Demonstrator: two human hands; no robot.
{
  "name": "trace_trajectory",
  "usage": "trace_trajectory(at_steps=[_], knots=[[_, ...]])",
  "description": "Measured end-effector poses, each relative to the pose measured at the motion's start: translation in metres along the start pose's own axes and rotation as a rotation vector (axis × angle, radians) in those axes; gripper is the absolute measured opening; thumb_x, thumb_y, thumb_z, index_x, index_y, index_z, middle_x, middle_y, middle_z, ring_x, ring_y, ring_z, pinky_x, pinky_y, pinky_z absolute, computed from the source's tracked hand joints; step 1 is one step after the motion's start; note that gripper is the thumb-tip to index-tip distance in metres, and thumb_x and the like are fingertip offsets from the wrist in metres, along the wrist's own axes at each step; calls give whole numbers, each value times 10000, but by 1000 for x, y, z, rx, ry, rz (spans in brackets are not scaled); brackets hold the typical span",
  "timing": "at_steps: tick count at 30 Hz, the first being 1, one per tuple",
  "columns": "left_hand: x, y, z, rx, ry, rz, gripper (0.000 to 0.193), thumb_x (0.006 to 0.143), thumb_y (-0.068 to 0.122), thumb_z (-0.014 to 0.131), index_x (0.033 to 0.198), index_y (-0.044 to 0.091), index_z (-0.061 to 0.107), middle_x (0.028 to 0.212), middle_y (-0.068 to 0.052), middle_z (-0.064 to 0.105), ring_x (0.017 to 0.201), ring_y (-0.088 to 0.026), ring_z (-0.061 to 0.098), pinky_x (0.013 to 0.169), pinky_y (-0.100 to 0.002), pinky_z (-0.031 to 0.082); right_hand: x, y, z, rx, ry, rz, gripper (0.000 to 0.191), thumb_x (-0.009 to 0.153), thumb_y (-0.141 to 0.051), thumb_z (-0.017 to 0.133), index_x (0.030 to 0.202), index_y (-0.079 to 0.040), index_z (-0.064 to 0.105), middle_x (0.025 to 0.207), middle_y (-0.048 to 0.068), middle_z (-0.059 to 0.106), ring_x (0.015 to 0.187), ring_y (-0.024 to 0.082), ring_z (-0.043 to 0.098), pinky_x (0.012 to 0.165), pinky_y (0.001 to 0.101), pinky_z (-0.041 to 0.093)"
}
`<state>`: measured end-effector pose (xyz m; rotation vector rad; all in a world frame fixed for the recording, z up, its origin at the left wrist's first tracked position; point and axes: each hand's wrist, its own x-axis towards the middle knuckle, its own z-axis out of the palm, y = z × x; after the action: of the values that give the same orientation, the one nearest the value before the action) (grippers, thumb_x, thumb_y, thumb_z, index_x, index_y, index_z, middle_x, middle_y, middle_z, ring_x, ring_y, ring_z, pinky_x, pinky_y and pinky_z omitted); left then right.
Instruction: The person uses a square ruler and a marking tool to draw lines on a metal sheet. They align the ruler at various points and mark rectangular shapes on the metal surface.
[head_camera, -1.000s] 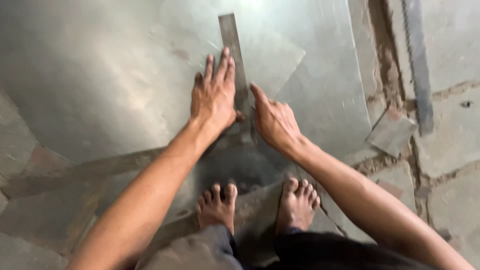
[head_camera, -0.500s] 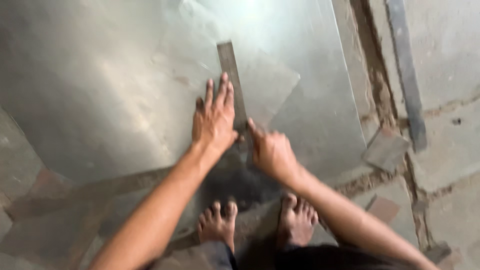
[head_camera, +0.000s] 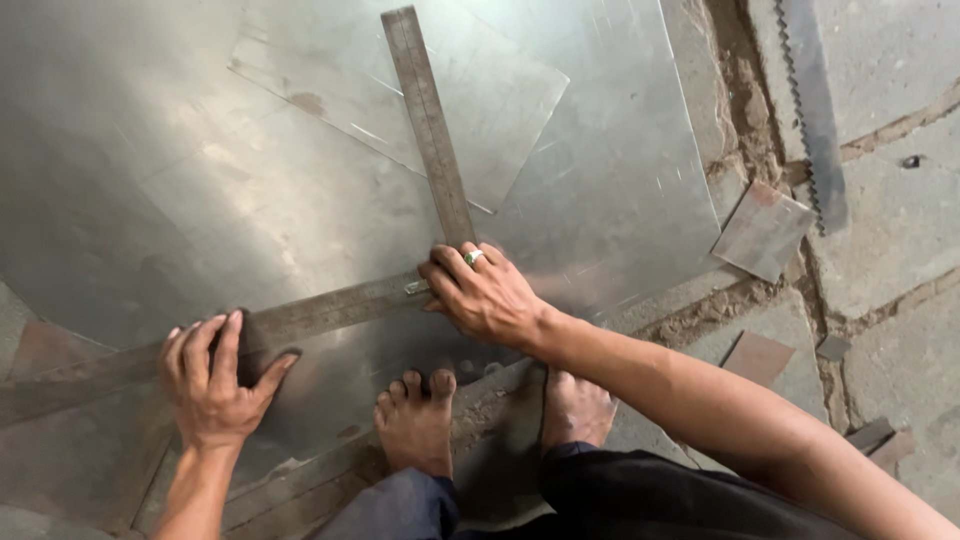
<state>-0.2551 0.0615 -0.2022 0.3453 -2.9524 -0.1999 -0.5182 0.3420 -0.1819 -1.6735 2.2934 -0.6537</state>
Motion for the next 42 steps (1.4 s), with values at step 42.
trace_trajectory(at_steps=[42], knots=[[29,8,20,1,32,0,704,1006,653,572,1357,43,577,1302,-155,567,1223,-356,522,1134,-539,381,-11,41,-5,-13,127,25,561,914,-379,754,1307,4,636,1228,186,579,988,335,586,899,457,468]])
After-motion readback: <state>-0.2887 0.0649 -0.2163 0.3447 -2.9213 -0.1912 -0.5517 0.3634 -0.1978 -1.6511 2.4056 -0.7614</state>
